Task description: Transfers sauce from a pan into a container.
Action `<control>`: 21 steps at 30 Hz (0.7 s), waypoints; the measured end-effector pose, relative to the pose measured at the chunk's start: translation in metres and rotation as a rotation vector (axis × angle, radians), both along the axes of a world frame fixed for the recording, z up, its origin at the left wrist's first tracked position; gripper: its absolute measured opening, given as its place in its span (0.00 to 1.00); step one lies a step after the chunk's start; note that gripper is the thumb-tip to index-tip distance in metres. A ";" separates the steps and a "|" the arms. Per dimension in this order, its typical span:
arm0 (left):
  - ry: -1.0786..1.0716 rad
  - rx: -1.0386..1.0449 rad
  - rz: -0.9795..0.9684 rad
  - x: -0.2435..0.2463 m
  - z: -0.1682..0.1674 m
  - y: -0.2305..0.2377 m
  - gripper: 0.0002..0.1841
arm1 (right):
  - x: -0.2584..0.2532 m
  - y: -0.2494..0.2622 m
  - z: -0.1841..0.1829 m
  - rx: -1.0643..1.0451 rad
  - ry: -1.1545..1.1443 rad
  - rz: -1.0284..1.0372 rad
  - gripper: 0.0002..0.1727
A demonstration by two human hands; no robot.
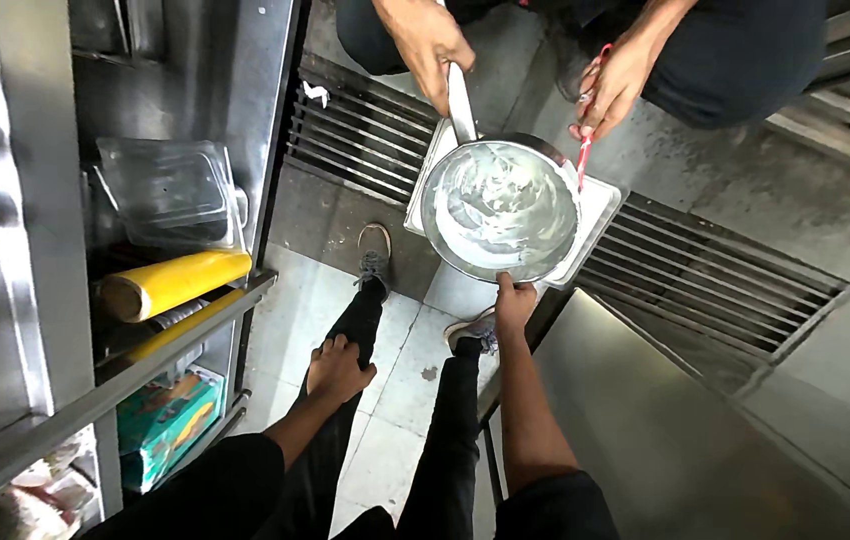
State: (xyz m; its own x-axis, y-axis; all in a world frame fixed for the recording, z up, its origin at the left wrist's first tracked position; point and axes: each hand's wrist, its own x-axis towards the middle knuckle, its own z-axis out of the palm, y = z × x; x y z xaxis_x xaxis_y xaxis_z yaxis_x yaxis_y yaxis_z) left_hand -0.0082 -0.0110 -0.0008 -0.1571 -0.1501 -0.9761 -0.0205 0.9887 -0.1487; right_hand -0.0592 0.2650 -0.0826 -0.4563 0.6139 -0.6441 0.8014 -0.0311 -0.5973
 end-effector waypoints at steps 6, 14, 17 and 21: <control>0.003 -0.011 -0.025 -0.004 0.000 0.001 0.31 | 0.003 -0.006 0.004 0.011 0.008 -0.021 0.10; 0.047 -0.034 -0.021 -0.007 -0.001 0.004 0.31 | 0.001 -0.006 0.015 0.012 -0.073 -0.044 0.15; 0.096 -0.045 -0.051 -0.003 -0.005 0.001 0.29 | 0.001 -0.004 0.026 0.021 -0.087 -0.012 0.15; 0.171 0.030 -0.010 -0.002 0.001 -0.005 0.26 | 0.004 -0.008 0.036 0.045 -0.086 0.019 0.16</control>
State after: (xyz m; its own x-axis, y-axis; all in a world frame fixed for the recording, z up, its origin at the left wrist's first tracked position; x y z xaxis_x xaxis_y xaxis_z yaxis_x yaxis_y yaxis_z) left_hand -0.0106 -0.0156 0.0002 -0.3230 -0.1192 -0.9389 -0.0330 0.9929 -0.1147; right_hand -0.0548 0.2573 -0.0468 -0.4119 0.6349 -0.6537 0.8501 0.0094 -0.5265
